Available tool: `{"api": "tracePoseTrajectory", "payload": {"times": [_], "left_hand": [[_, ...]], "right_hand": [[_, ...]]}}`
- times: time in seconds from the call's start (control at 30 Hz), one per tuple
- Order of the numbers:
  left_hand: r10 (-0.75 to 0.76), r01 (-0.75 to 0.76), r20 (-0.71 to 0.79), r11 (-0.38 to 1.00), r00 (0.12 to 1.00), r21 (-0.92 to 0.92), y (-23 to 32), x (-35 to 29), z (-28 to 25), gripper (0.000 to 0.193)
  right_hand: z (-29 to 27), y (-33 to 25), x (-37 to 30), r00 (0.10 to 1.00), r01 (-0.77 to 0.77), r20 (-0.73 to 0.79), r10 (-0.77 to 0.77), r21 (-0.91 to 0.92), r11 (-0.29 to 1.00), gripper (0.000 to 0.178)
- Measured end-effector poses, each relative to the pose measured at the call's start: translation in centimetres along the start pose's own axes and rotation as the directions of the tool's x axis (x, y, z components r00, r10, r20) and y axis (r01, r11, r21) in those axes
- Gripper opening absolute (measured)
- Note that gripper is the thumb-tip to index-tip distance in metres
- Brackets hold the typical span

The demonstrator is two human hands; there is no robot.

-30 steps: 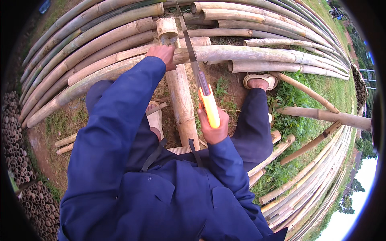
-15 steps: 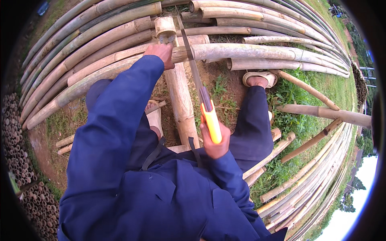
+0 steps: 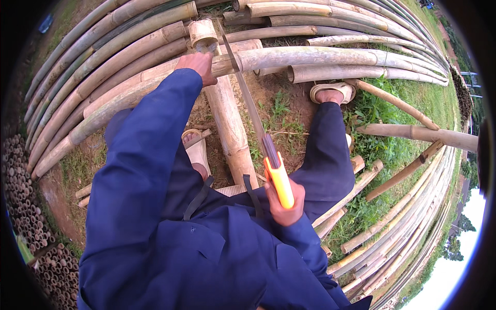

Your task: The person uses a hand saw to cut a bamboo pole that is resting on a wooden support. After completing the cut, the person moves the cut piece aside and repositions another bamboo pole to continue cutting.

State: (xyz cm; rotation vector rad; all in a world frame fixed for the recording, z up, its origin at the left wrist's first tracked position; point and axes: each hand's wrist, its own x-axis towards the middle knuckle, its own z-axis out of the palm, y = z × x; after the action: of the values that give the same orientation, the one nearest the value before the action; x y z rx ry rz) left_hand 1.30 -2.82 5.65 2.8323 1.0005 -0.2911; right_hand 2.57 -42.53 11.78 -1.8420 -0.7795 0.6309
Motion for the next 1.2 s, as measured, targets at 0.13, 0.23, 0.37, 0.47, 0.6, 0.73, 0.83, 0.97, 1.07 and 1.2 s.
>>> {"api": "tracePoseTrajectory", "payload": {"times": [0.13,0.23,0.37,0.47,0.6,0.73,0.83,0.97,1.07,1.2], "left_hand": [[0.02,-0.019,0.048,1.0,0.999,-0.011,0.7,0.4,0.3,0.062],[0.035,-0.035,0.058,0.999,0.998,-0.009,-0.6,0.2,0.0,0.062],[-0.006,0.006,0.098,1.0,0.995,-0.001,-0.2,-0.7,-0.4,0.058],[-0.02,0.021,0.047,1.0,0.999,-0.019,-0.2,0.3,0.7,0.06],[-0.004,0.006,0.068,1.0,0.998,-0.029,0.8,-0.1,0.7,0.066],[0.06,-0.058,0.075,0.998,0.995,-0.035,0.6,-0.7,0.2,0.065],[0.026,-0.023,0.063,0.999,0.998,-0.04,-0.6,0.2,1.1,0.063],[0.025,-0.024,0.031,0.999,0.999,-0.041,-0.1,-0.7,1.2,0.049],[0.008,-0.004,0.062,0.998,0.998,-0.062,-0.2,0.0,1.0,0.06],[0.033,-0.031,0.016,0.997,0.999,-0.069,0.2,0.4,0.2,0.06]], "right_hand": [[4.4,1.2,12.4,0.988,0.149,-0.049,-0.144,0.118,0.982,0.014],[4.2,0.3,7.5,0.998,0.058,-0.014,-0.057,0.085,0.995,0.011],[-1.8,0.0,-5.2,0.999,-0.013,0.05,0.017,-0.076,0.997,0.039],[-1.3,-0.5,-4.2,0.998,0.054,0.025,-0.052,-0.067,0.996,0.037],[5.0,1.8,10.4,0.987,0.156,-0.047,-0.153,0.079,0.985,0.011],[5.5,1.5,11.3,0.987,0.157,-0.044,-0.152,0.127,0.98,0.011],[2.7,0.8,2.9,0.999,-0.03,0.034,0.03,0.013,0.999,0.017],[-2.3,-0.9,-5.7,0.999,-0.014,0.044,0.02,-0.129,0.992,0.038],[0.1,-0.5,-0.8,0.999,0.033,0.011,-0.032,-0.044,0.998,0.025],[6.0,1.6,13.2,0.975,0.217,-0.074,-0.211,0.088,0.972,0.016]]}}
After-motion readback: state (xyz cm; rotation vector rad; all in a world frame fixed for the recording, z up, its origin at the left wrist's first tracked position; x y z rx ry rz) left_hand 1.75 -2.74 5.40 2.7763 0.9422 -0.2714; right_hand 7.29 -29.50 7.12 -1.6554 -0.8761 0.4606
